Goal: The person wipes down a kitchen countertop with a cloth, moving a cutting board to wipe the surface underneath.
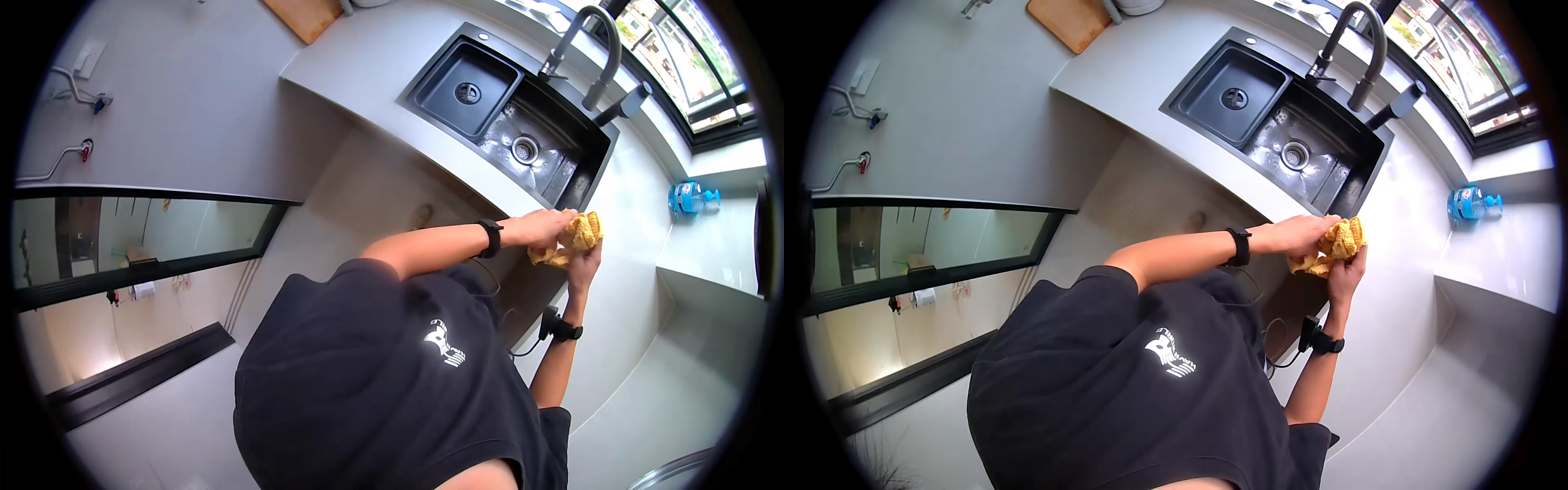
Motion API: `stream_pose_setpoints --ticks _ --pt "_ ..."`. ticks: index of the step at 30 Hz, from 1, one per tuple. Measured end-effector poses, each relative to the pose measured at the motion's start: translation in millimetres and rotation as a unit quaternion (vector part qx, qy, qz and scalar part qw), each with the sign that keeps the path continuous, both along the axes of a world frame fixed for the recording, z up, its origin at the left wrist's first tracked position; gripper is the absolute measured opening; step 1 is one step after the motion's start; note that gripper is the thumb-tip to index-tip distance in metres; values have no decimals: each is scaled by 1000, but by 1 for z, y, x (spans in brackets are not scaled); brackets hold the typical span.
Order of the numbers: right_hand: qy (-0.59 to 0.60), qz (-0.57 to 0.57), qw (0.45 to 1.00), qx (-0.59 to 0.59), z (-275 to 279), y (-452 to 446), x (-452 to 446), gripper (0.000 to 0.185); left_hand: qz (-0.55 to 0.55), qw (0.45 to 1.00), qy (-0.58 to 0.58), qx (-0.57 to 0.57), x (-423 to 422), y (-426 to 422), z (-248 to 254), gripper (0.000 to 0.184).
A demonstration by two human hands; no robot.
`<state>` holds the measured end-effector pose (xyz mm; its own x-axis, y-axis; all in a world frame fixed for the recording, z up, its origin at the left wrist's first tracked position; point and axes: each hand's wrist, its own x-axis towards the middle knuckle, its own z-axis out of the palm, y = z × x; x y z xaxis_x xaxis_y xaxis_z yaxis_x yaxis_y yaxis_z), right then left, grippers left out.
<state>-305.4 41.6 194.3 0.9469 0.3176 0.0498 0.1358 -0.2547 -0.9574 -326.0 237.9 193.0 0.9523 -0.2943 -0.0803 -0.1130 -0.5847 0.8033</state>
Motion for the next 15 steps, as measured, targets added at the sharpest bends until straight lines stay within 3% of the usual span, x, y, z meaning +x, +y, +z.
stream_pose_setpoints --ticks 4,7,9,11,13,15 --pt "-132 -98 969 -183 -22 -42 7 46 39 986 -112 114 5 4 -14 61" --pt "-201 -169 929 -261 -50 -55 20 44 89 953 -189 221 24 3 -38 57" --pt "-187 -126 914 -337 -93 -59 31 46 95 955 -126 253 28 7 -55 63" --pt "-83 -64 931 -350 -136 -46 32 52 103 950 -46 292 25 18 -82 64" --pt "-134 0 937 -323 -170 -16 18 61 126 919 -142 345 12 34 -143 66" --pt "-147 42 937 -315 -156 27 4 70 84 935 -155 309 -4 50 -147 60"
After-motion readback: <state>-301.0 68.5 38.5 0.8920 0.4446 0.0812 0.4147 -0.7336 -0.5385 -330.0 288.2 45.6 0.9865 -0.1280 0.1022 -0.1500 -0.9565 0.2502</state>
